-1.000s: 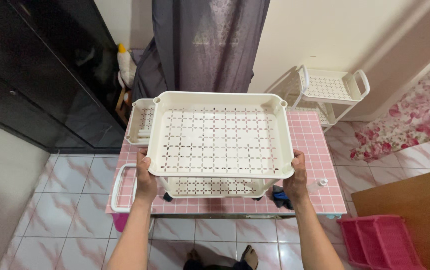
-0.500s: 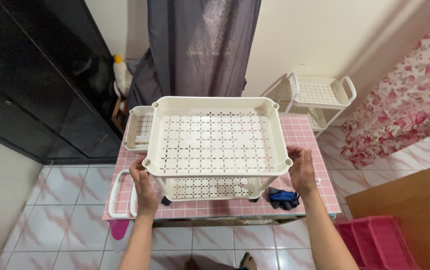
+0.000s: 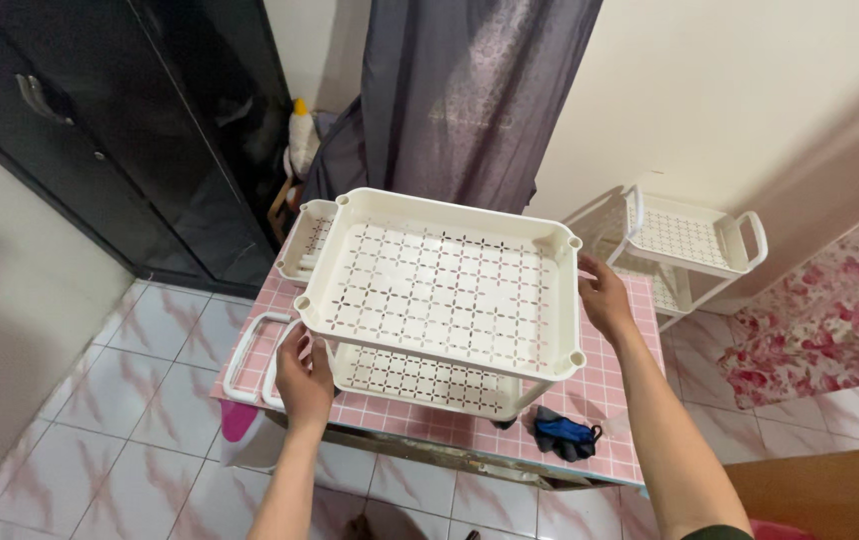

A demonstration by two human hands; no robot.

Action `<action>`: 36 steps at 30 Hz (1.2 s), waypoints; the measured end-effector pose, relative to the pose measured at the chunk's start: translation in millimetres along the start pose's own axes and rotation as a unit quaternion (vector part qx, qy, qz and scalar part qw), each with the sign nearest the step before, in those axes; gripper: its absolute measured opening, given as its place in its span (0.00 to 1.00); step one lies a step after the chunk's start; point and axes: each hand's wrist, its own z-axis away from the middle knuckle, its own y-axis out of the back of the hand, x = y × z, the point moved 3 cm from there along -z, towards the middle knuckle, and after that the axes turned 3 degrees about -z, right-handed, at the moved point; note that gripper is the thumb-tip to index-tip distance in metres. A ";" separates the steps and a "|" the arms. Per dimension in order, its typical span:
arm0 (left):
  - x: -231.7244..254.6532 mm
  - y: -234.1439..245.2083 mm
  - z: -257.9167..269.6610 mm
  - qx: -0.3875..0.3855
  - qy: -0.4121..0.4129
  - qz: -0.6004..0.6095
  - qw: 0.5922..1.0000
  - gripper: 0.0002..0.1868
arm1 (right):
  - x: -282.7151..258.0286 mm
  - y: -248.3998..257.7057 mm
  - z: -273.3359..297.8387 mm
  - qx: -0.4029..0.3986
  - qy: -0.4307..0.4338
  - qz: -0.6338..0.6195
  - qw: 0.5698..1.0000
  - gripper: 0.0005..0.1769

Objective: The person assembles a white plastic rolling shelf by inserting vertical poles into the base tray, stacking a second tray on top, and attaching handles. The person uses a cloth to wipe the poles before insertion.

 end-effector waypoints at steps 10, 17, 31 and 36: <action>18.3 -1.4 -8.0 0.050 -0.058 -0.127 0.989 0.15 | 29.0 -20.8 -28.7 -0.086 -0.027 -0.098 0.991 0.25; 22.4 -5.7 -17.1 0.043 -0.111 -0.157 0.980 0.13 | 23.5 -18.3 -19.4 -0.062 -0.045 -0.102 0.992 0.24; 44.1 -56.6 -83.2 -0.069 -0.110 -0.104 0.986 0.11 | 19.0 58.7 73.0 0.018 0.006 -0.083 0.996 0.16; 33.3 -96.9 -104.9 -0.112 -0.131 -0.108 0.979 0.10 | 17.3 88.5 125.1 0.047 -0.018 -0.066 0.997 0.15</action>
